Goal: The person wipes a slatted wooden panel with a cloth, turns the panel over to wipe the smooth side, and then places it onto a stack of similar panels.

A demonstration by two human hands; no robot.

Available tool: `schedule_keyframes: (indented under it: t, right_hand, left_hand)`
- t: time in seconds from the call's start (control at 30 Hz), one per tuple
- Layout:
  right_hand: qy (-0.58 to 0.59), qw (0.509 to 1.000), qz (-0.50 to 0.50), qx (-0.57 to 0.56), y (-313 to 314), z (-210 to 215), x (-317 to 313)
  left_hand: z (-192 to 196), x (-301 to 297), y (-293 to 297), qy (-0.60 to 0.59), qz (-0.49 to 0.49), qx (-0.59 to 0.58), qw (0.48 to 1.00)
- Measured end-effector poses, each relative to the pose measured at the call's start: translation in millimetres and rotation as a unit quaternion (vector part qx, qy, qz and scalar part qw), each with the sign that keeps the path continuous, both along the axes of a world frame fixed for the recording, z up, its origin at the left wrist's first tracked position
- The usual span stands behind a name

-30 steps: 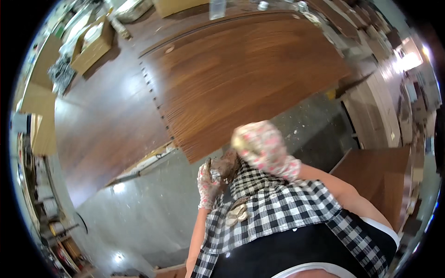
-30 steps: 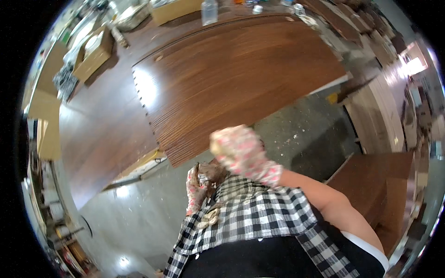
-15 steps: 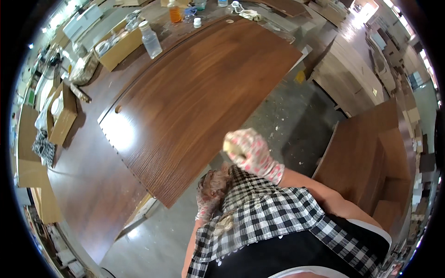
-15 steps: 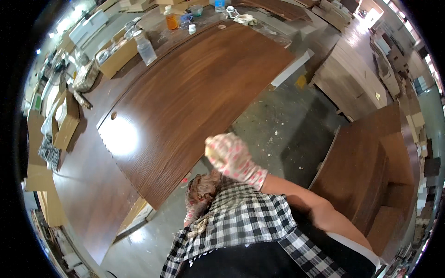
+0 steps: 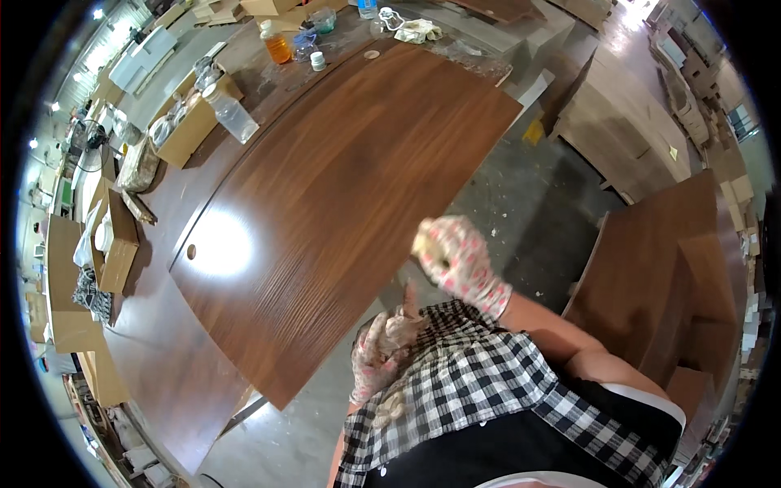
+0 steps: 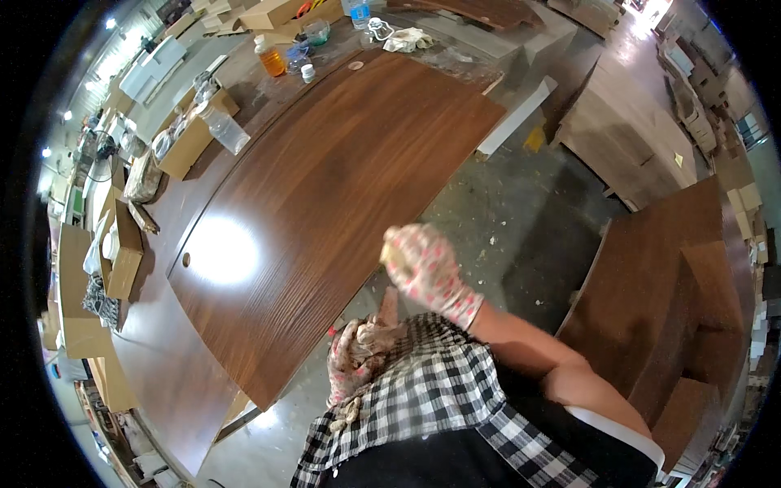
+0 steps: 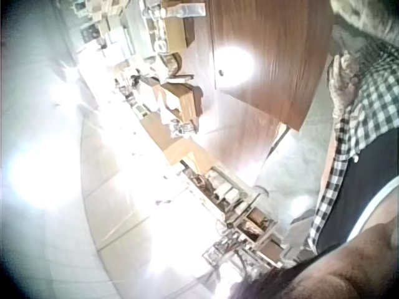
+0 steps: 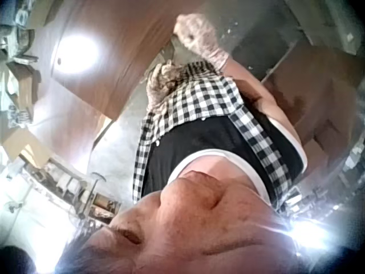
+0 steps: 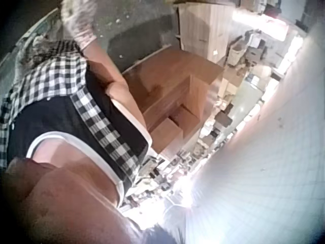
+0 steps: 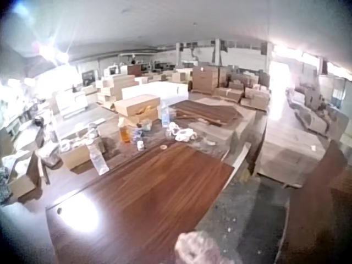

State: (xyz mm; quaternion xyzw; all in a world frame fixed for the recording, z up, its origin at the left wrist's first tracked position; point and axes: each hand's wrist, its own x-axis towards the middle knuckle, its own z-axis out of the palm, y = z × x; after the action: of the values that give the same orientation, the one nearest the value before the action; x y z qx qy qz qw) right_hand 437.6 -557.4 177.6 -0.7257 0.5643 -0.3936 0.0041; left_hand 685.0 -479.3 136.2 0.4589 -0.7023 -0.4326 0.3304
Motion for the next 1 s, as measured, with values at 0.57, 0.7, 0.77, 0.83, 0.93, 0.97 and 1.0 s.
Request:
schedule_keyframes:
  t: [0.57,0.7,0.77,0.83,0.93,0.97,1.0]
  right_hand:
    - [-0.083,0.953,-0.290,-0.038,-112,36,-337]
    - [-0.175,0.949,-0.260,0.037,-67,32,-340]
    - [-0.235,0.921,-0.306,0.053,-26,9,-335]
    - [-0.317,0.886,-0.335,0.046,1,-8,-345]
    - [-0.373,0.877,-0.299,0.048,20,-4,-356]
    - [-0.358,0.887,-0.290,0.045,22,2,-361]
    - [-0.385,0.878,-0.283,0.039,20,12,-360]
  left_hand:
    - [137,-158,-101,-0.274,0.085,-0.228,0.930]
    - [100,-213,-134,-0.349,-0.059,-0.230,0.907]
    - [101,-245,-161,-0.337,-0.122,-0.215,0.908]
    - [92,-294,-191,-0.327,-0.167,-0.230,0.901]
    - [97,-362,-227,-0.339,-0.193,-0.236,0.890]
    - [92,-378,-236,-0.311,-0.199,-0.237,0.898]
    - [74,-387,-240,-0.300,-0.183,-0.301,0.886]
